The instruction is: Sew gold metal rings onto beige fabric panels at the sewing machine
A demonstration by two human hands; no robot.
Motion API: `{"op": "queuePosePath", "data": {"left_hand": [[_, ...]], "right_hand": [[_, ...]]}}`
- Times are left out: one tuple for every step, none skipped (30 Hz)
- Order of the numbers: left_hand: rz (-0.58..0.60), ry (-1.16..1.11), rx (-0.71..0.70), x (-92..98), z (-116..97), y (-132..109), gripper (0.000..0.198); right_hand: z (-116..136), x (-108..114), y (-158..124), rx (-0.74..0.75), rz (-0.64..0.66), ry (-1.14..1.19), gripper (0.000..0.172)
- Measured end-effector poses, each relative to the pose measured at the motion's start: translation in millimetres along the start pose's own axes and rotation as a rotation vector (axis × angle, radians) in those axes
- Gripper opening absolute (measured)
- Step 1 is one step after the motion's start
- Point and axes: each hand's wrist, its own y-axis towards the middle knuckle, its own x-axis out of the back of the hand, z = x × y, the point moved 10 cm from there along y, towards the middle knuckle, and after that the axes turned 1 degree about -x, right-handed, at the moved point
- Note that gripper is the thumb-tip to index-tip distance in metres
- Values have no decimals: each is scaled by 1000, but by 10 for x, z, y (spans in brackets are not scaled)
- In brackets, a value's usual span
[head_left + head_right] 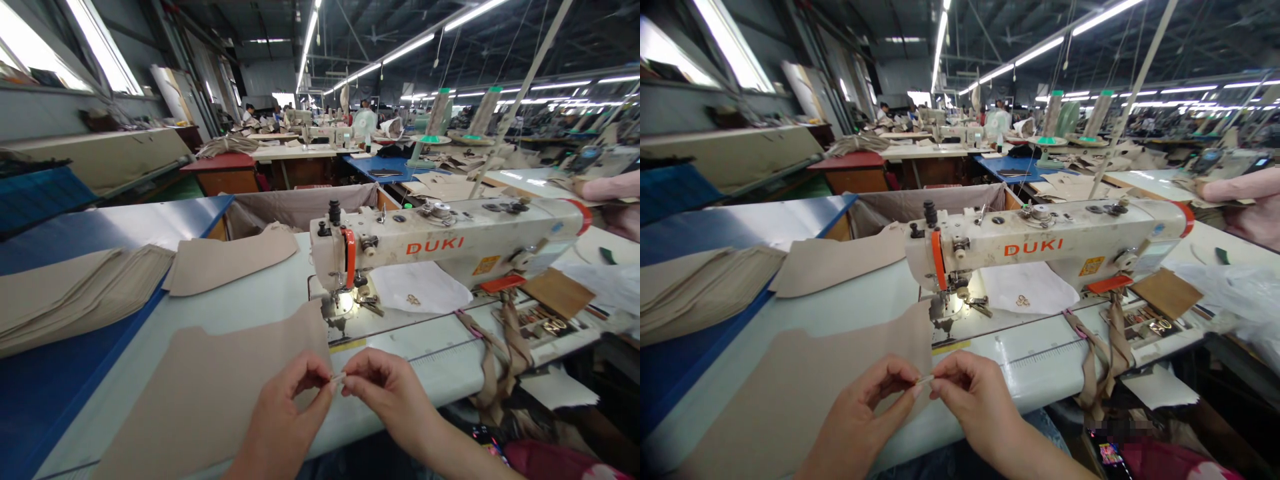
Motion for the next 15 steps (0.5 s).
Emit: {"op": "queuePosePath", "data": {"left_hand": [[2,13,-9,-5,-8,-3,5],[3,23,-14,-11,-11,-6,6],[6,28,-16,-18,-10,-8,6],[13,31,-15,-28,-4,-8,6],[30,32,-13,-44,5,-3,6],[57,33,-10,-64,20,9,6],[96,30,-10,-88,38,30,6],[147,23,-14,-114,61,62,4],[201,14,-22,-133,90,107,4],[241,12,-31,-131,130,169,8],[252,30,-40,-95,186,251,14],[224,76,-52,-23,253,350,20],[163,155,-70,75,323,456,26],[89,261,-99,173,386,551,32],[28,381,-139,237,436,622,37]], "right_hand": [[16,3,-3,4,5,-48,9],[43,6,-6,16,6,-104,9],[75,10,-9,33,6,-165,9],[108,12,-12,51,4,-225,9],[137,12,-15,69,3,-285,9],[157,9,-16,82,4,-337,10],[166,9,-14,90,3,-381,11],[165,12,-10,93,2,-413,11],[155,20,-2,93,-3,-434,12],[138,34,8,90,-8,-441,12],[110,54,21,80,-15,-433,12],[72,80,36,61,-23,-413,12],[28,112,52,38,-30,-387,11],[-17,144,69,13,-36,-361,11],[-58,180,85,-9,-44,-340,10]]}}
